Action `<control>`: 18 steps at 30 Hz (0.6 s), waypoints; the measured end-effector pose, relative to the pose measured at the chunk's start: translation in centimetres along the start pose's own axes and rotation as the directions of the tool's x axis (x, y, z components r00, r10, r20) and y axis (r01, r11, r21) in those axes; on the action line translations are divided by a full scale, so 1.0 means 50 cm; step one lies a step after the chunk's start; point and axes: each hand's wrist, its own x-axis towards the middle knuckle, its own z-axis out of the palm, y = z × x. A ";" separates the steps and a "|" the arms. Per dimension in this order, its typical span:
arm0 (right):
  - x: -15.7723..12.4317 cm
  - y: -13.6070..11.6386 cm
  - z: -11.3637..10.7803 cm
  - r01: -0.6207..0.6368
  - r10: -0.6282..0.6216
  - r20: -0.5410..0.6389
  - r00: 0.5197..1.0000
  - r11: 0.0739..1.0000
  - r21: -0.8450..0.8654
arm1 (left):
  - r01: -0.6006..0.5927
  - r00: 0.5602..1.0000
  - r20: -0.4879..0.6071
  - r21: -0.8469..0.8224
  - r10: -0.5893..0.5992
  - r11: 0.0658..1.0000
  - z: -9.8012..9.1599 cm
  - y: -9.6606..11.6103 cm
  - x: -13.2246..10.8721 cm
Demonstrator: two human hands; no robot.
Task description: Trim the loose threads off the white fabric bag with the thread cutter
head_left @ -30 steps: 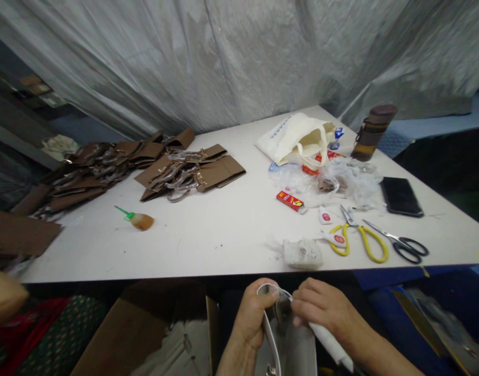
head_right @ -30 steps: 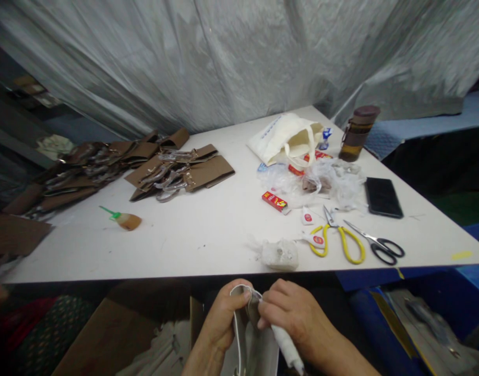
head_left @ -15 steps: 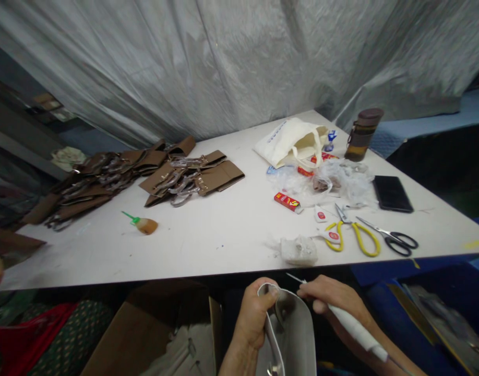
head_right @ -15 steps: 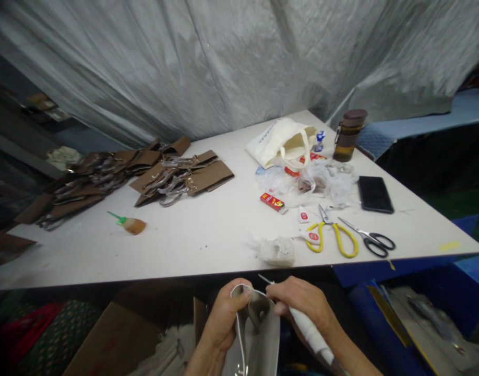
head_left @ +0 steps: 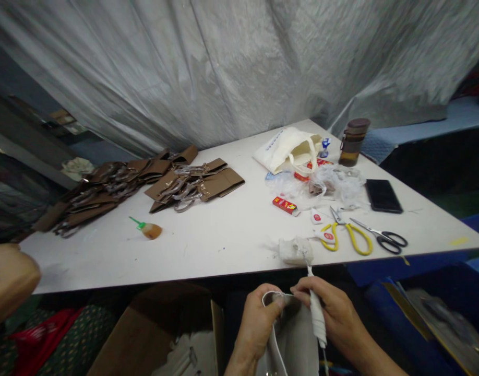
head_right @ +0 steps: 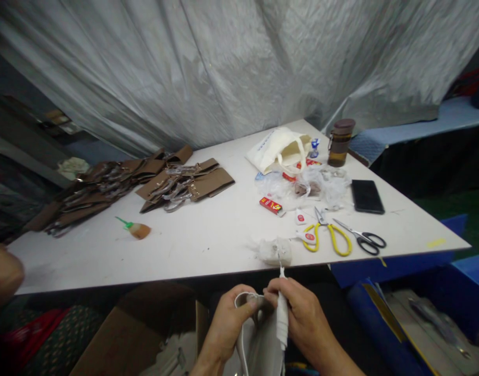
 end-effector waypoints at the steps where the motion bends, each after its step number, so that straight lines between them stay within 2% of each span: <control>1: 0.000 0.001 0.004 -0.014 0.014 0.003 1.000 1.000 -0.009 | -0.009 1.000 0.010 -0.012 0.009 1.000 0.000 0.000 -0.002; 7: 0.014 -0.013 0.037 -0.100 0.101 0.086 0.991 0.995 -0.020 | -0.024 0.999 0.023 -0.126 0.027 0.992 0.002 0.003 -0.018; 12: 0.013 -0.027 0.059 -0.139 0.143 0.083 0.986 0.989 -0.050 | -0.026 0.997 0.067 -0.222 0.042 0.975 0.004 0.011 -0.036; 16: -0.028 -0.030 0.032 -0.138 0.145 0.075 0.987 0.986 -0.097 | -0.027 0.998 0.045 -0.225 0.038 0.974 0.010 0.010 -0.053; 18: -0.046 -0.029 0.011 -0.096 0.099 0.035 0.994 0.993 -0.071 | -0.044 0.993 0.101 -0.208 0.066 0.977 0.010 0.016 -0.070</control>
